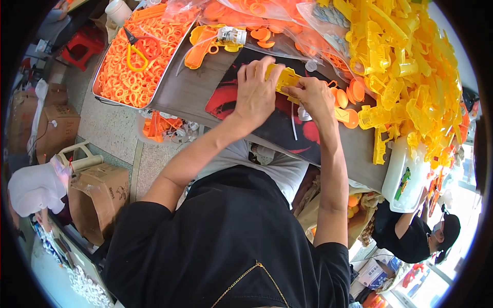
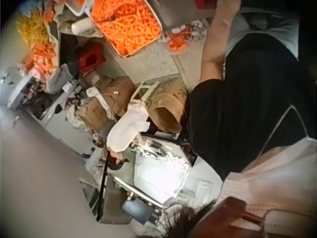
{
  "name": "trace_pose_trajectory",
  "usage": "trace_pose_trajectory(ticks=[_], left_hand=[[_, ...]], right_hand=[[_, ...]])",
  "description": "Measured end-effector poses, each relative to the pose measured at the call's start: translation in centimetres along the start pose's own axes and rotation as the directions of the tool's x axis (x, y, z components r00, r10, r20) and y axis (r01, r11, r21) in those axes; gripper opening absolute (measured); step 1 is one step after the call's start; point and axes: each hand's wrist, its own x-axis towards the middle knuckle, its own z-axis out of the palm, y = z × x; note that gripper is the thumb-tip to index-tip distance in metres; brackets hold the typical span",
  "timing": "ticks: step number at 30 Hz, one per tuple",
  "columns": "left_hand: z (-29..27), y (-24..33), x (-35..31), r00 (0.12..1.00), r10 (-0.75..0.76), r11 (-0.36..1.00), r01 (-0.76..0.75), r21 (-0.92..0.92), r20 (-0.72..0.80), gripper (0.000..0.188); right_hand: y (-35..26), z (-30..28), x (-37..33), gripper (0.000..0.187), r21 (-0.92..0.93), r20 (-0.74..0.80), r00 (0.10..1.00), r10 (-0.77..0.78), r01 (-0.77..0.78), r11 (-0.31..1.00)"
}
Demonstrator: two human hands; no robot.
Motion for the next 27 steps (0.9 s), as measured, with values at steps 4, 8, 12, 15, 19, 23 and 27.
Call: trace_pose_trajectory(ticks=[4, 8, 12, 15, 19, 23, 27], left_hand=[[-0.1, -0.4, -1.3, 0.973, -0.015, 0.993, 0.041, 0.108, -0.229, 0.031], [0.4, -1.1, -0.1, 0.970, 0.100, 0.989, -0.121, -0.081, -0.223, 0.019], [1.5, -0.3, -0.2, 0.995, 0.055, 0.997, -0.060, -0.057, -0.078, 0.015], [1.7, 0.3, -0.1, 0.999, 0.010, 0.999, -0.013, -0.053, -0.051, 0.015], [2.0, 0.3, -0.1, 0.998, -0.015, 0.993, 0.008, -0.117, -0.059, 0.015], [2.4, 1.1, 0.3, 0.998, -0.023, 0.998, 0.020, -0.061, -0.051, 0.016], [2.5, 1.1, 0.4, 0.997, -0.019, 0.999, 0.021, 0.025, -0.081, 0.016]], right_hand=[[2.2, 1.4, 0.2, 0.042, 0.173, -0.039, 0.998, -0.058, 0.064, 0.983], [4.2, 1.6, 0.6, 0.035, 0.418, 0.014, 0.998, -0.059, 0.047, 0.907], [2.1, 1.2, -0.1, 0.037, 0.409, -0.082, 0.996, -0.028, 0.059, 0.910], [1.7, 0.7, -1.0, 0.036, 0.420, -0.104, 0.993, -0.048, 0.088, 0.903], [2.4, -0.1, -0.5, 0.028, 0.383, -0.027, 0.994, -0.101, 0.104, 0.918], [4.5, 1.5, 0.6, 0.022, 0.854, -0.139, 0.974, 0.181, 0.025, 0.519], [3.1, 1.2, 1.1, 0.024, 0.951, -0.139, 0.973, 0.183, 0.080, 0.298]])
